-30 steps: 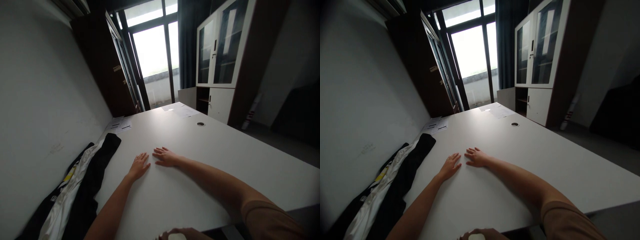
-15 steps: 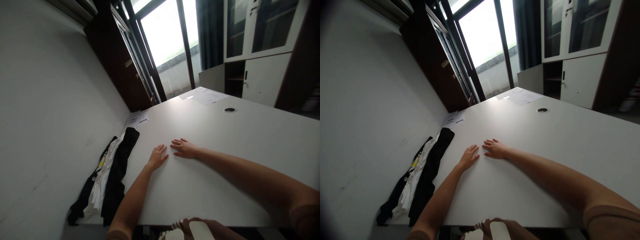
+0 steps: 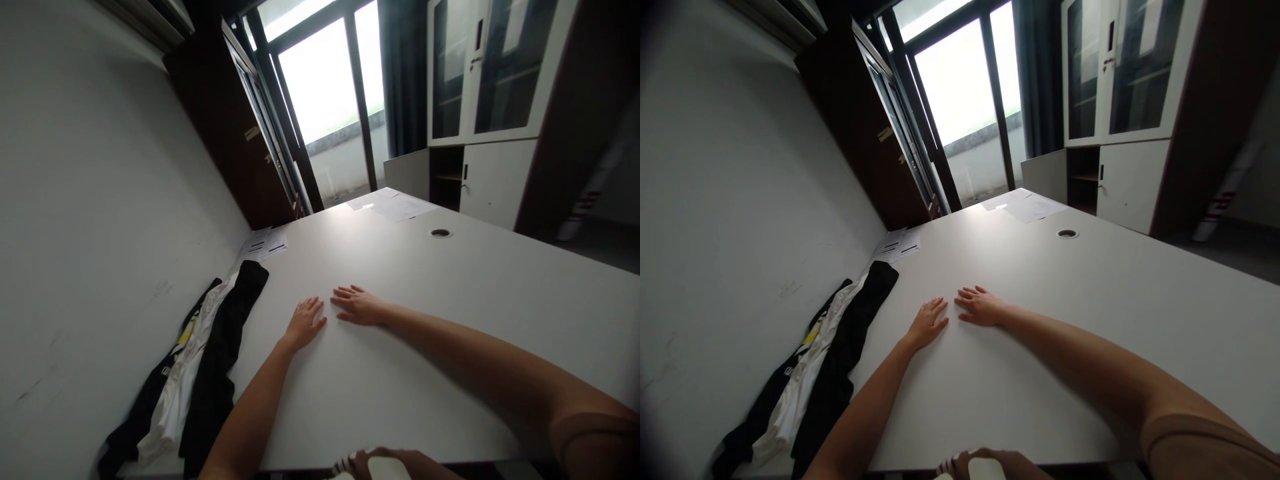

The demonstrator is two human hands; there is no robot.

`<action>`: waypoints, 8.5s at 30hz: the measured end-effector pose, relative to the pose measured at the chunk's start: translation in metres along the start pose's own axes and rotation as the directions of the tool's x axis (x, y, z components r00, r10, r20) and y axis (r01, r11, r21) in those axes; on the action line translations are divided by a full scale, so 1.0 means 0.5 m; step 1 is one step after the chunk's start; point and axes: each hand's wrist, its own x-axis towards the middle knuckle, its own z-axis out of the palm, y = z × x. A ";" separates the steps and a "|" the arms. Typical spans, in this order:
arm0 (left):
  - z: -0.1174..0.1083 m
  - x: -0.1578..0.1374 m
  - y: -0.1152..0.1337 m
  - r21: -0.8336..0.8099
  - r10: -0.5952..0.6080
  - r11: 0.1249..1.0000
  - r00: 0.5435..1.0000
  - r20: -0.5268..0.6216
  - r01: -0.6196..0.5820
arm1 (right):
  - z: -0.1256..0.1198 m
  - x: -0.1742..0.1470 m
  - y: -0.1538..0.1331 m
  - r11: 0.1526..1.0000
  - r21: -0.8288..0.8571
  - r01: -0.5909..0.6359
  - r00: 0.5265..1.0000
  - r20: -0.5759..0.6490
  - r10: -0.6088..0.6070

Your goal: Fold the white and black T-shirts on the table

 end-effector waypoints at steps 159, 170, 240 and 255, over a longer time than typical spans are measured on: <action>0.008 -0.014 0.001 -0.026 -0.006 1.000 0.996 0.093 0.008 | -0.020 -0.001 -0.041 0.995 -0.079 -0.067 0.972 0.220 0.083; 0.003 -0.018 0.009 0.011 0.019 1.000 0.997 0.078 -0.020 | -0.020 -0.004 -0.046 0.996 -0.073 -0.052 0.973 0.221 0.067; -0.099 -0.064 -0.203 0.102 -0.578 0.728 0.687 -0.440 0.678 | -0.004 -0.003 -0.021 0.997 -0.061 -0.043 0.989 0.141 0.051; -0.101 -0.099 -0.296 0.036 -0.756 0.633 0.627 -0.187 0.773 | -0.010 -0.005 -0.025 0.997 -0.065 -0.042 0.988 0.147 0.051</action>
